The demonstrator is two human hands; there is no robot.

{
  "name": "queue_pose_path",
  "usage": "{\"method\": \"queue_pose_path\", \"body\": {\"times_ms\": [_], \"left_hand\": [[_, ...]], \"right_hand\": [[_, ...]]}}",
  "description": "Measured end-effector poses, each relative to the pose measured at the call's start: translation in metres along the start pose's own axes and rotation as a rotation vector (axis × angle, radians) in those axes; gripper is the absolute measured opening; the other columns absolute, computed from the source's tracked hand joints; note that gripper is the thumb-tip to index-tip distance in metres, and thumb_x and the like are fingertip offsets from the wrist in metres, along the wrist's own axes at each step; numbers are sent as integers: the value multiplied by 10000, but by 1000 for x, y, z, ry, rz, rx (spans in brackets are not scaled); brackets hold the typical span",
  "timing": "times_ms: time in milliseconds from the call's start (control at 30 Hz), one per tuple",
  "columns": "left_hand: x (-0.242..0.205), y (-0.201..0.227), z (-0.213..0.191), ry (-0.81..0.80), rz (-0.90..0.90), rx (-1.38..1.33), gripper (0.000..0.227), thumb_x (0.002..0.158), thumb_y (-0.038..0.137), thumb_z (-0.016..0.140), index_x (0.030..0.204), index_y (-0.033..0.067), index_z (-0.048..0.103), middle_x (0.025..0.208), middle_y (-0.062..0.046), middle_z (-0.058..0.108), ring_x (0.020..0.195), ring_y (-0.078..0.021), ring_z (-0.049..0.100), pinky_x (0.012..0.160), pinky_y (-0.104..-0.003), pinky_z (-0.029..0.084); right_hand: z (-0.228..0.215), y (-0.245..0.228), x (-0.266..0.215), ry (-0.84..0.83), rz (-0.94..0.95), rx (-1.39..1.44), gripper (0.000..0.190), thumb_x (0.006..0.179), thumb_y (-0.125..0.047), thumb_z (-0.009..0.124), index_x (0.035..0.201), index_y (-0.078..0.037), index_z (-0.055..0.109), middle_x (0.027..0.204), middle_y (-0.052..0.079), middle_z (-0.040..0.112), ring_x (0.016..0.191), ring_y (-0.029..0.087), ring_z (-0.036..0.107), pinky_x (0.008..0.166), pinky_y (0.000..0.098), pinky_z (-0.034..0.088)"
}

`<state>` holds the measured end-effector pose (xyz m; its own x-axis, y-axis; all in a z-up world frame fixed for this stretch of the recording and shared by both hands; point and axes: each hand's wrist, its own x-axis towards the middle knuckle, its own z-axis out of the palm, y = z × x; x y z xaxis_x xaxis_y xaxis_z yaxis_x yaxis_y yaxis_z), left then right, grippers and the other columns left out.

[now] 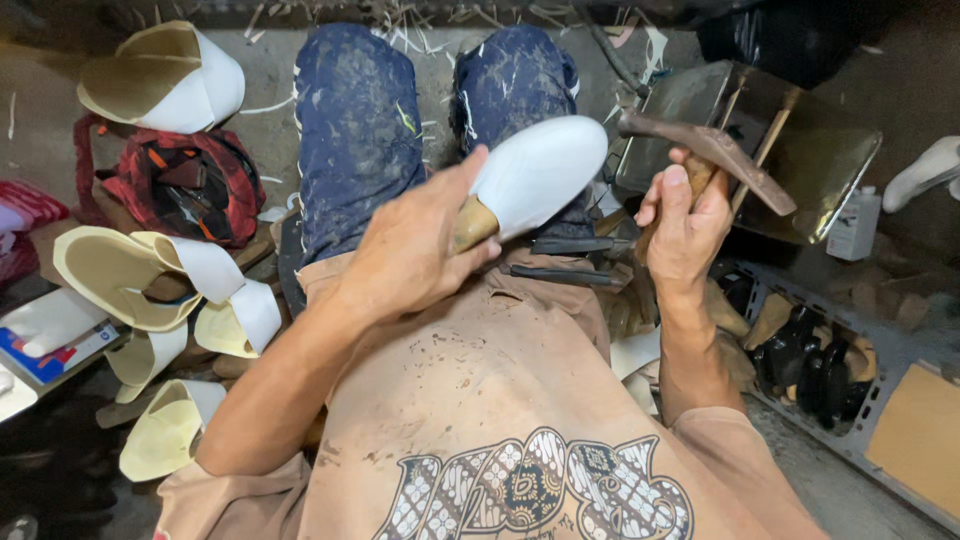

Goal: The person is assembling a white shoe upper onto a wooden last using a hammer and pincers to stretch and secure the material.

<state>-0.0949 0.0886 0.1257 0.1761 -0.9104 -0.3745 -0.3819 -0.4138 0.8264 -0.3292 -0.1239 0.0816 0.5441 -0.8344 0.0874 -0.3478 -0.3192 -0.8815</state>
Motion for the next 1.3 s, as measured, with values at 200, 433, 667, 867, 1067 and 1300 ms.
{"method": "queue_pose_path", "body": {"times_ms": [200,433,667,867,1067,1300], "left_hand": [[23,-15,-24,264,-54,263,913,920,527,717,1568,50,286,1378,-219,576,1135,-477,589,878,-570,468],[21,-10,-17,233,-107,312,852,942,510,685,1563,65,309,1242,-207,624,1093,-443,601,866,-551,485],[19,-16,-10,325,-7,401,874,952,514,715,1543,-3,331,1215,-225,628,1034,-440,619,898,-522,489],[21,-11,-18,258,-48,321,855,944,510,696,1549,28,332,1349,-231,613,1146,-444,606,943,-517,476],[25,-5,-33,136,-158,289,840,924,534,655,1558,88,333,1428,-222,584,1138,-479,606,824,-583,480],[30,-7,-46,83,-170,334,838,916,583,636,1556,115,366,1329,-225,640,1048,-555,601,755,-636,461]], "right_hand": [[14,-50,14,-150,30,178,410,1130,-315,460,1391,-7,390,1204,110,490,669,165,536,517,236,473],[48,-87,58,-487,-284,-173,273,1115,-205,511,1170,63,512,971,171,650,654,316,625,601,397,516],[59,-108,91,-626,-333,-326,293,1141,-174,557,985,59,472,725,139,559,587,331,545,603,466,445],[56,-119,104,-513,-312,-334,331,1141,-239,534,1141,91,553,933,220,666,811,473,627,745,493,457],[49,-101,70,-661,-217,-393,337,1099,-247,554,1023,82,538,855,247,682,786,475,659,713,511,488],[51,-58,-11,-468,-125,-430,475,1078,-297,526,1322,109,561,1259,325,648,1164,485,613,1093,492,452]]}}
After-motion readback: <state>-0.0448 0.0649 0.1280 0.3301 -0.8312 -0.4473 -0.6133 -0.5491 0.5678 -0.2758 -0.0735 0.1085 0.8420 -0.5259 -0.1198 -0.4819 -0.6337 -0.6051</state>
